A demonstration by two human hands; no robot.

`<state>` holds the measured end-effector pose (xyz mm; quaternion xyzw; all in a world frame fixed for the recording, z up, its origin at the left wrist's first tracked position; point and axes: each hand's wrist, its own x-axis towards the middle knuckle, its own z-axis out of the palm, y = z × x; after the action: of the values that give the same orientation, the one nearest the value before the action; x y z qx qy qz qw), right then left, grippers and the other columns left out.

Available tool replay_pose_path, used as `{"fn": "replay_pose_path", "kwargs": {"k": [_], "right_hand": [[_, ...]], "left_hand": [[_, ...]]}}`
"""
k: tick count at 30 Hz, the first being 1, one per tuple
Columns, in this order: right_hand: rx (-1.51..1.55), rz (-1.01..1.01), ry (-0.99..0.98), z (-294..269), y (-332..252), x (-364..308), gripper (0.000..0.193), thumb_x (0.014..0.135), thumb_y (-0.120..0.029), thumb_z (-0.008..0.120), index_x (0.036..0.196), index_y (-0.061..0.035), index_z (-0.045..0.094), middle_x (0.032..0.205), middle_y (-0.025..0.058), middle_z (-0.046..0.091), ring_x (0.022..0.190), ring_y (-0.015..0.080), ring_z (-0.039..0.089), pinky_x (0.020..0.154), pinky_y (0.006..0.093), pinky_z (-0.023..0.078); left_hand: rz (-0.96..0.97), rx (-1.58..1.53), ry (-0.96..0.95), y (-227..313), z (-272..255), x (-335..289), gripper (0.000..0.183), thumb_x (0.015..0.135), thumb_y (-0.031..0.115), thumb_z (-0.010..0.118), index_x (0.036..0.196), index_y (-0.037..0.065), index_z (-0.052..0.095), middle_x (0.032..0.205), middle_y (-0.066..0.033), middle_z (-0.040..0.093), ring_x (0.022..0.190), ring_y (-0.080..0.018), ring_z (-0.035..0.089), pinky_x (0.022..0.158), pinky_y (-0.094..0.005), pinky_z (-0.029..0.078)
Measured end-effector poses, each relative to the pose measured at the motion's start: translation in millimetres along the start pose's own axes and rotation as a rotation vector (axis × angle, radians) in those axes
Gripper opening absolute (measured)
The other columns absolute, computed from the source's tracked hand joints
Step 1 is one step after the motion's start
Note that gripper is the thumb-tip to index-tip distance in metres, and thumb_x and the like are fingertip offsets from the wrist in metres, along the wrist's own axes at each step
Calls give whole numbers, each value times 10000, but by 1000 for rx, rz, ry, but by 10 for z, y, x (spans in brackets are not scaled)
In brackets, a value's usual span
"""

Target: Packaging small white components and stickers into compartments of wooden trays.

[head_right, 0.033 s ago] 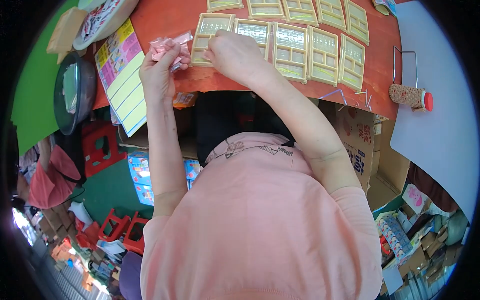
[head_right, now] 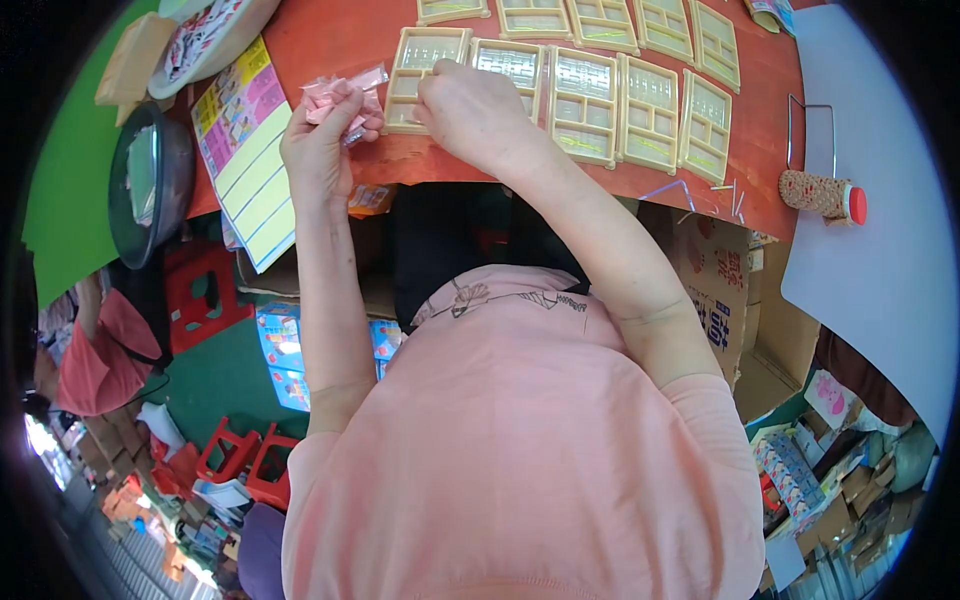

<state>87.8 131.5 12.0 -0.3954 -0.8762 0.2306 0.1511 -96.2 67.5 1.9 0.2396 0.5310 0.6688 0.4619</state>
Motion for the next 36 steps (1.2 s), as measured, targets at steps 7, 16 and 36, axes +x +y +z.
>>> {"fn": "replay_pose_path", "kwargs": {"k": [7, 16, 36], "right_hand": [[729, 155, 11, -174, -71, 51, 312, 934, -299, 707, 1050, -10, 725, 899, 45, 689, 802, 136, 635, 731, 307, 508], [551, 315, 8, -528, 187, -358, 340, 935, -298, 719, 1043, 25, 711, 820, -8, 631, 757, 67, 564, 676, 239, 467], [-206, 127, 189, 125, 250, 658, 202, 816, -191, 687, 779, 2, 732, 859, 235, 709, 790, 385, 712, 700, 455, 566]], "left_hand": [[-37, 36, -110, 35, 87, -162, 173, 876, -3, 742, 1029, -25, 663, 848, -115, 719, 638, -169, 697, 531, -270, 576], [-47, 10, -135, -61, 73, -172, 191, 874, 3, 744, 1050, -23, 674, 847, -131, 721, 654, -172, 701, 538, -266, 574], [-27, 89, -48, -231, 97, -178, 205, 887, -5, 717, 1079, -32, 651, 841, -133, 715, 623, -179, 694, 553, -283, 586]]}}
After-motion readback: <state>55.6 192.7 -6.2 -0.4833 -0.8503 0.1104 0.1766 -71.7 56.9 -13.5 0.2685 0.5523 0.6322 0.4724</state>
